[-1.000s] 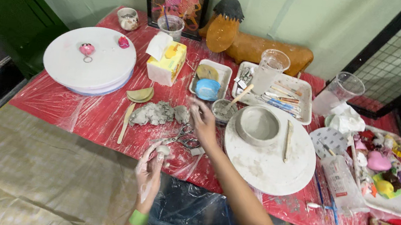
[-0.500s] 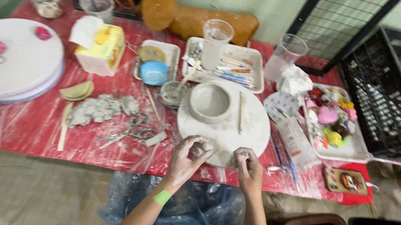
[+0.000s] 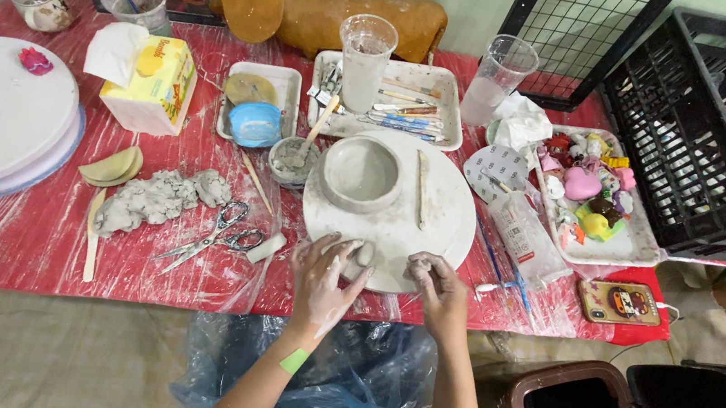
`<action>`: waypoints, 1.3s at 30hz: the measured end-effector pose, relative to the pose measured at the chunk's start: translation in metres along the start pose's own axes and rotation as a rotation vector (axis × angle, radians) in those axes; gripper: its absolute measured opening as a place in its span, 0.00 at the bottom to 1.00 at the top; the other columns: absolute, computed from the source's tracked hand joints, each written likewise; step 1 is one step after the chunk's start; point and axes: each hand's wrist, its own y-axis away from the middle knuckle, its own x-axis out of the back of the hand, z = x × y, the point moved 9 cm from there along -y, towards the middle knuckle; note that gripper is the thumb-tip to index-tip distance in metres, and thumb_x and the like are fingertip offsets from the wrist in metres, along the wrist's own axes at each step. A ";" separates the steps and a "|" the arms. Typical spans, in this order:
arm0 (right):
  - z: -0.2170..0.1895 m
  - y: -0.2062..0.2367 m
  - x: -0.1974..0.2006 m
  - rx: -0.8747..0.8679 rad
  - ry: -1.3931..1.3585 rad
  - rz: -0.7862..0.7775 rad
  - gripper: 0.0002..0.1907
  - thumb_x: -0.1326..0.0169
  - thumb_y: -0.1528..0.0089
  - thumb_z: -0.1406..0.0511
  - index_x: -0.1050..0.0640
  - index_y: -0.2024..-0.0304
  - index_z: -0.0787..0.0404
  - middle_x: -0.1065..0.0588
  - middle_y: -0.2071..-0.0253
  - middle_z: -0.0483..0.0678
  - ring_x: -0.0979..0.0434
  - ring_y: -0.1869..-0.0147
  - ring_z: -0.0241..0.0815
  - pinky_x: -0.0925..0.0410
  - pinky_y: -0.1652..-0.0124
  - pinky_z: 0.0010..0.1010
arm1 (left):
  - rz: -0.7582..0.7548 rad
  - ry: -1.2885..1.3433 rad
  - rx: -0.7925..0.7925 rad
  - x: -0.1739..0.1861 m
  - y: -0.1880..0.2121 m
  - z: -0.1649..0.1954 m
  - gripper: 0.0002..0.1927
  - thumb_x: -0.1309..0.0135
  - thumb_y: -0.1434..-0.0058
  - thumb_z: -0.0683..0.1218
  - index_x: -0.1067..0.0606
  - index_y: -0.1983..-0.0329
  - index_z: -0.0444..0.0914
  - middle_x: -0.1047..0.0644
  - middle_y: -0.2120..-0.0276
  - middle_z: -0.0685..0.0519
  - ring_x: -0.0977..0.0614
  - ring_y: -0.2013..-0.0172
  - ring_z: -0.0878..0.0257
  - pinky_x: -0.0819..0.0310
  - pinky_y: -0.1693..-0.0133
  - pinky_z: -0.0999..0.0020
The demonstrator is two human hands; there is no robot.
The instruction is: The person kneads and presses a lump of clay on a plastic-covered work table, rolls and flattens pieces of clay by hand, and shapes small clay forms on a round bat next to a partially built clay bowl, occasionally using a wooden shaping tool and dipping fingers in a small water bowl.
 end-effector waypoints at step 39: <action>-0.070 0.006 -0.056 0.283 0.812 -0.027 0.21 0.37 0.42 0.61 0.20 0.46 0.56 0.30 0.50 0.56 0.33 0.45 0.58 0.37 0.45 0.47 | -0.179 0.035 -0.117 -0.028 0.017 -0.003 0.26 0.43 0.35 0.50 0.28 0.33 0.45 0.28 0.33 0.59 0.38 0.27 0.53 0.63 0.30 0.31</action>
